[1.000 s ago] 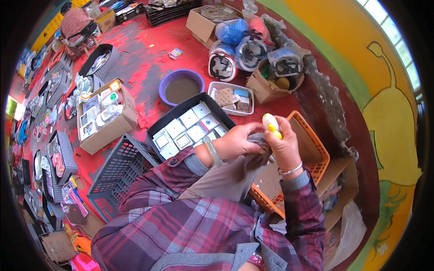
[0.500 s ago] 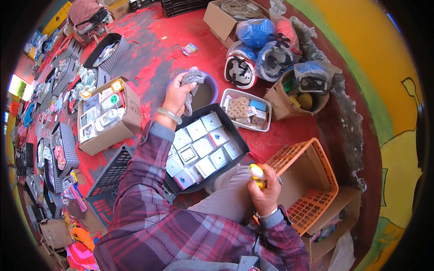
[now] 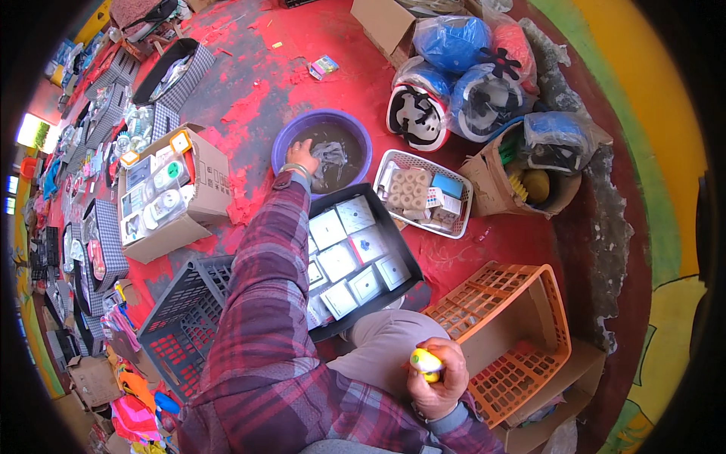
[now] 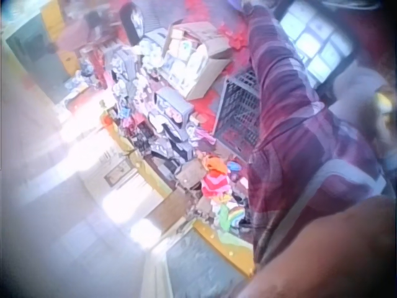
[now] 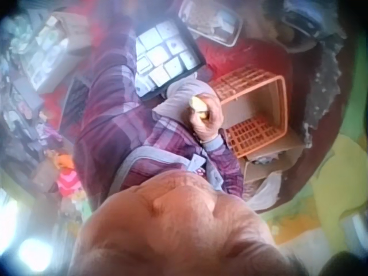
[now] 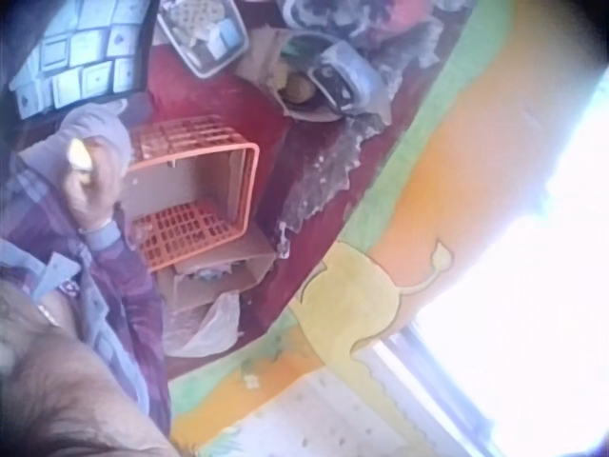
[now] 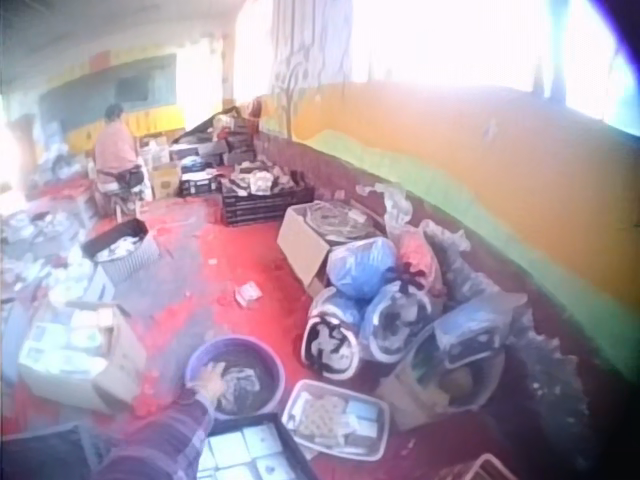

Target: The person wipes plastic doll accessories with a cloth by hand, dipping the cloth into a bowl of water and then rubbing the surfaces of the items one at a time.

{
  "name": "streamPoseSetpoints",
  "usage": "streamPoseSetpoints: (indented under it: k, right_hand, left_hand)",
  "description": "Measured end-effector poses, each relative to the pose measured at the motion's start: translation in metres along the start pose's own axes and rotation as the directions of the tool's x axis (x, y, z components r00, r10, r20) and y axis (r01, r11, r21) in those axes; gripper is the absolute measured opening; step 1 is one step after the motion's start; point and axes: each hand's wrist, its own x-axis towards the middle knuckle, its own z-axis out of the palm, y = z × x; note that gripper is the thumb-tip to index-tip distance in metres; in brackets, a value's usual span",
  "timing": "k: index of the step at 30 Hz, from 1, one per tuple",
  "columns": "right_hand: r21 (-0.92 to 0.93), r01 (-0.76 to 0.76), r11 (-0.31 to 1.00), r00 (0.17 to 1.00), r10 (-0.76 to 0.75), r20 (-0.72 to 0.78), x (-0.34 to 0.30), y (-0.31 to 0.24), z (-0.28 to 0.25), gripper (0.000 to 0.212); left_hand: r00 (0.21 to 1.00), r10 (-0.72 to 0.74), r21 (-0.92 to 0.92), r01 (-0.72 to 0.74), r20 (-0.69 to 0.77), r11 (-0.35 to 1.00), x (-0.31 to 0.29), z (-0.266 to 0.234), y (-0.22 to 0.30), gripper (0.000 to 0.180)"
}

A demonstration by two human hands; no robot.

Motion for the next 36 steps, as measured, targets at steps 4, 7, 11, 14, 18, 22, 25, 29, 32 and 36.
streamPoseSetpoints:
  k: [4, 7, 11, 14, 18, 22, 25, 29, 32, 36]
  right_hand:
    - [0.068, -0.03, 0.997, 0.998, 0.026, 0.053, 0.003, 0.0, -0.003, 0.041]
    - [0.088, 0.017, 0.996, 0.994, -0.026, 0.102, 0.015, -0.001, -0.004, 0.041]
    - [0.065, 0.009, 0.998, 0.977, -0.022, 0.213, 0.025, -0.001, -0.003, 0.036]
    - [0.084, 0.0, 0.996, 0.972, -0.02, 0.235, 0.03, 0.0, -0.001, 0.037]
    - [0.072, 0.0, 0.997, 0.975, -0.016, 0.22, 0.032, -0.001, 0.002, 0.037]
    - [0.067, 0.009, 0.998, 0.973, -0.024, 0.231, 0.036, -0.003, 0.006, 0.037]
    - [0.065, 0.006, 0.998, 0.966, -0.023, 0.256, 0.037, -0.005, 0.005, 0.037]
    - [0.035, 0.02, 0.999, 0.97, -0.028, 0.242, 0.036, -0.005, 0.01, 0.038]
    - [0.053, 0.03, 0.998, 0.979, -0.04, 0.2, 0.031, -0.005, 0.011, 0.04]
    - [0.043, 0.048, 0.998, 0.987, -0.054, 0.152, 0.025, -0.008, 0.01, 0.04]
  left_hand:
    - [0.978, 0.047, 0.226, -0.094, 0.206, 0.97, 0.019, 0.041, -0.011, 0.088]
    - [0.96, -0.067, 0.331, -0.029, 0.273, 0.943, 0.021, 0.057, -0.005, 0.094]
    - [0.901, -0.18, 0.336, 0.041, 0.395, 0.941, 0.021, 0.076, 0.003, 0.071]
    - [0.954, -0.104, 0.342, 0.002, 0.281, 0.94, 0.025, 0.068, 0.006, 0.048]
    - [0.987, -0.007, 0.382, -0.055, 0.16, 0.922, 0.028, 0.071, 0.005, 0.032]
    - [0.946, -0.071, 0.411, -0.069, 0.317, 0.909, 0.031, 0.11, -0.015, 0.036]
    - [0.831, -0.124, 0.411, -0.134, 0.542, 0.902, 0.058, 0.141, -0.05, 0.049]
    - [0.814, -0.122, 0.444, -0.179, 0.568, 0.878, 0.032, 0.089, 0.007, 0.042]
    - [0.806, -0.158, -0.365, 0.42, 0.57, 0.831, 0.024, 0.067, 0.0, 0.036]
    - [0.78, -0.03, -0.78, 0.624, 0.625, -0.046, 0.019, 0.055, -0.019, 0.033]
